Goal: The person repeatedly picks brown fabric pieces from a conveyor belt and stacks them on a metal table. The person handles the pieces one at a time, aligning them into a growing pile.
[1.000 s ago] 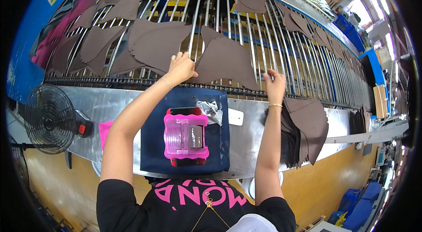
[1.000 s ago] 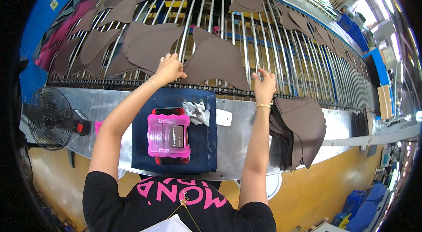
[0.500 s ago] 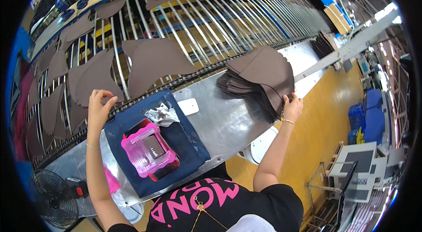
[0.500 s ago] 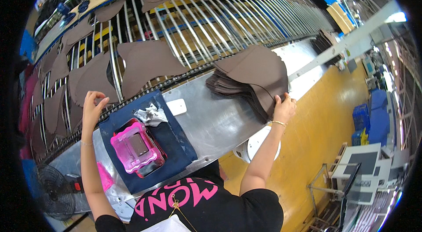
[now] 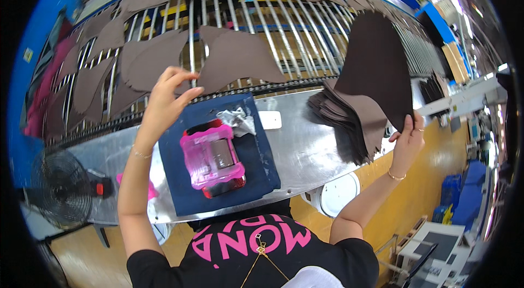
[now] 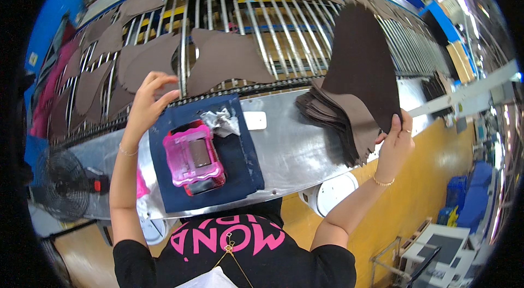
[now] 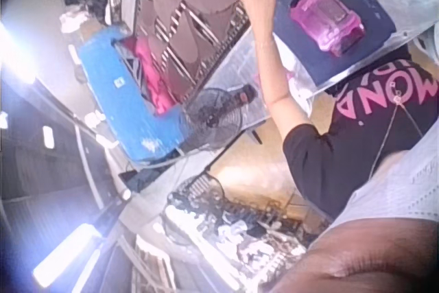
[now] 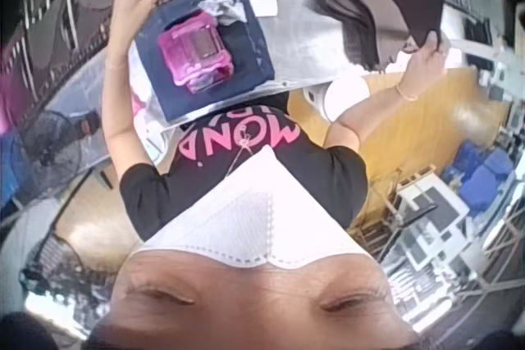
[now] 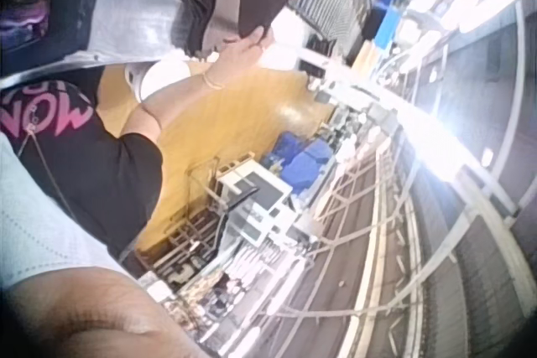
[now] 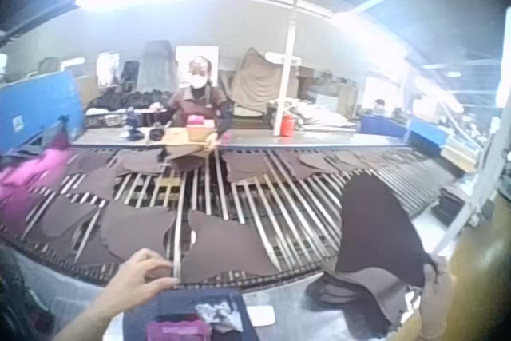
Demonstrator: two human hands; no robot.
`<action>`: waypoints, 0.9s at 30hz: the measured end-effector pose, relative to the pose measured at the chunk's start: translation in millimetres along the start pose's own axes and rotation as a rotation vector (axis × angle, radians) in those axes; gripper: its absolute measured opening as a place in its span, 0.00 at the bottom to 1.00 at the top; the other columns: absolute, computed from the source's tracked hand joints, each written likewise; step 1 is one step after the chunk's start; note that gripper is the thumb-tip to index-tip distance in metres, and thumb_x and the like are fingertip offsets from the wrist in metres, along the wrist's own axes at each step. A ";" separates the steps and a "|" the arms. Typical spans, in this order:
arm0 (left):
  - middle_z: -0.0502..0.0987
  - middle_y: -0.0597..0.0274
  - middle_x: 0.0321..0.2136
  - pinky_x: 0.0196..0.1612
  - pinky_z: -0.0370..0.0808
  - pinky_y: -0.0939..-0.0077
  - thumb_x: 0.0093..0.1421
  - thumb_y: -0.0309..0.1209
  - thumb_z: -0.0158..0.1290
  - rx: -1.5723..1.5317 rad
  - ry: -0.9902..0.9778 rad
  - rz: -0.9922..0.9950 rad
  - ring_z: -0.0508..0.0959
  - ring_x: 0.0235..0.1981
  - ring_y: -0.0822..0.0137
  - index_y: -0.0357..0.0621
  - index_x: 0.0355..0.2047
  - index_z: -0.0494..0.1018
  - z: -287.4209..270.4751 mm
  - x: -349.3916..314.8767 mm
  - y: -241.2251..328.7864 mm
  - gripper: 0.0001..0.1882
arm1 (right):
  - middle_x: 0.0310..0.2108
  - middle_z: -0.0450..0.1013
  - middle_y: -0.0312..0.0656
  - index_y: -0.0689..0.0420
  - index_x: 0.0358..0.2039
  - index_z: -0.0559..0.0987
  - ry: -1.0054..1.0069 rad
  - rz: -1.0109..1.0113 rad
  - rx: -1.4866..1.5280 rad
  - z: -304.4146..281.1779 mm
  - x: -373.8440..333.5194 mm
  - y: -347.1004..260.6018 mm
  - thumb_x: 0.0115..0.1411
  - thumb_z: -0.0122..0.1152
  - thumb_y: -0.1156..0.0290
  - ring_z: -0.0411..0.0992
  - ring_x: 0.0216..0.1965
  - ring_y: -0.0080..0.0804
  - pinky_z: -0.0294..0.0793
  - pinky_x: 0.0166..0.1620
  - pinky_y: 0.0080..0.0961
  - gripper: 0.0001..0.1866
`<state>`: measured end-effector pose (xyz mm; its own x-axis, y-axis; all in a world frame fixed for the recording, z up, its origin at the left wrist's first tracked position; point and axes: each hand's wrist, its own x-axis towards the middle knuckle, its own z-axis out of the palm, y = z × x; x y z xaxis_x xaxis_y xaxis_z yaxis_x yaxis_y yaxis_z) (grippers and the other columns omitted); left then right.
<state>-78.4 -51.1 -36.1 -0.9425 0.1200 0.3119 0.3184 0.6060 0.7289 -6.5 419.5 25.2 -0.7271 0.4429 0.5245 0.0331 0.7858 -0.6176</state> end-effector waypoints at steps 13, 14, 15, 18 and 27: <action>0.75 0.68 0.27 0.15 0.63 0.93 0.61 0.28 0.54 -0.294 0.360 -0.266 0.72 0.18 0.83 0.35 0.43 0.71 -121.4 -80.1 37.5 0.12 | 0.28 0.75 0.36 0.61 0.33 0.76 -0.666 -0.225 0.953 140.1 -94.8 -138.9 0.51 0.67 0.79 0.69 0.28 0.20 0.70 0.33 0.17 0.10; 0.74 0.69 0.25 0.16 0.63 0.93 0.61 0.28 0.53 -0.229 0.372 -0.222 0.71 0.16 0.83 0.35 0.42 0.72 -137.0 -93.7 41.1 0.11 | 0.27 0.76 0.36 0.60 0.33 0.78 -0.733 -0.322 0.910 147.4 -102.7 -142.8 0.48 0.69 0.79 0.68 0.28 0.21 0.70 0.33 0.19 0.11; 0.74 0.69 0.26 0.16 0.63 0.92 0.61 0.28 0.53 -0.129 0.392 -0.183 0.70 0.15 0.84 0.36 0.40 0.74 -146.6 -107.8 41.7 0.09 | 0.27 0.76 0.37 0.60 0.32 0.79 -0.757 -0.356 0.883 155.0 -113.5 -146.2 0.47 0.70 0.78 0.68 0.27 0.22 0.69 0.34 0.20 0.11; 0.75 0.68 0.26 0.16 0.63 0.91 0.61 0.27 0.53 -0.072 0.395 -0.267 0.71 0.15 0.83 0.37 0.41 0.74 -159.4 -134.4 43.8 0.09 | 0.26 0.76 0.37 0.58 0.32 0.80 -0.787 -0.461 0.795 167.9 -134.4 -147.9 0.43 0.72 0.76 0.68 0.27 0.26 0.67 0.37 0.23 0.13; 0.69 0.70 0.24 0.20 0.67 0.89 0.57 0.20 0.54 -0.194 0.322 -0.401 0.70 0.20 0.83 0.34 0.30 0.72 -137.5 -177.1 24.3 0.02 | 0.19 0.71 0.35 0.53 0.25 0.79 -0.704 -0.864 0.566 165.1 -133.6 -134.5 0.40 0.72 0.74 0.66 0.22 0.30 0.57 0.36 0.30 0.10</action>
<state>110.2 -165.8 10.2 -0.9249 -0.3555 0.1347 -0.0179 0.3946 0.9187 -27.1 183.3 -58.6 -0.5786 -0.5887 0.5645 -0.8097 0.3312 -0.4846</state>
